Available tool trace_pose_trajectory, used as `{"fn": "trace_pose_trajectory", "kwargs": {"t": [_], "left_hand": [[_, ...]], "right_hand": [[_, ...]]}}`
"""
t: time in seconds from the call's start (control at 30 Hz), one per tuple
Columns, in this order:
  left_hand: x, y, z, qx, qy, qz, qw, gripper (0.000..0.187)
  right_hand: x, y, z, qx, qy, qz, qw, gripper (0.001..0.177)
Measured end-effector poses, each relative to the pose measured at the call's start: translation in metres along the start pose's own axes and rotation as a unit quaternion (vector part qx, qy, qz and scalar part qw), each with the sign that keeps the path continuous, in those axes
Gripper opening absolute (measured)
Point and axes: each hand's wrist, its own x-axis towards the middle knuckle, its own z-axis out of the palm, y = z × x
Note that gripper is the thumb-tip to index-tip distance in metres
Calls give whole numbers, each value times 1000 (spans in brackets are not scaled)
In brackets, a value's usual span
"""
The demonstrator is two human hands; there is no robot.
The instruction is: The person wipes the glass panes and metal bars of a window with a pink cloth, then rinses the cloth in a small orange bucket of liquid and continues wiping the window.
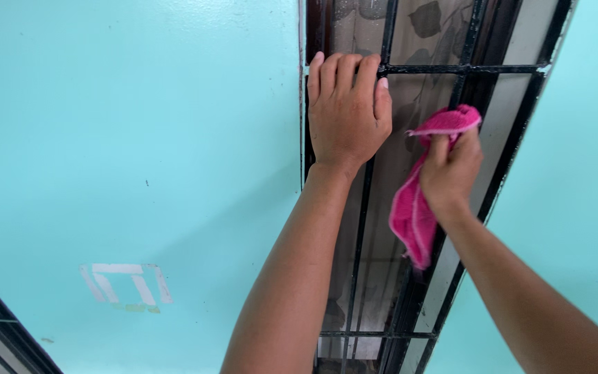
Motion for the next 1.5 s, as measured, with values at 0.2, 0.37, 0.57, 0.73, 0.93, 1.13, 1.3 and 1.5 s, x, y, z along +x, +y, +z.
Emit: {"fn": "trace_pose_trajectory", "kwargs": {"t": [0.2, 0.37, 0.57, 0.73, 0.93, 1.13, 1.3, 1.5], "left_hand": [[-2, 7, 14, 42, -15, 34, 998, 56], [-15, 26, 21, 35, -109, 21, 993, 68], [-15, 28, 23, 54, -127, 17, 990, 79], [-17, 29, 24, 52, -127, 14, 990, 80], [-15, 32, 19, 35, -124, 5, 992, 77], [-15, 29, 17, 41, -126, 14, 991, 79], [-15, 29, 21, 42, -112, 15, 993, 77], [-16, 31, 19, 37, -117, 10, 992, 77]], "right_hand": [[-35, -6, -5, -7, -89, 155, 984, 18], [-45, -12, -13, -26, -110, 139, 984, 19], [-18, -27, -17, 56, -104, 229, 966, 16], [36, -34, -17, 111, -63, 169, 977, 12], [36, -41, -16, 129, -57, 162, 977, 17], [7, -25, -9, 69, -76, 196, 975, 23], [-66, -3, -7, 57, -110, 266, 956, 26], [-112, 7, -12, 26, -122, 218, 968, 25]]}}
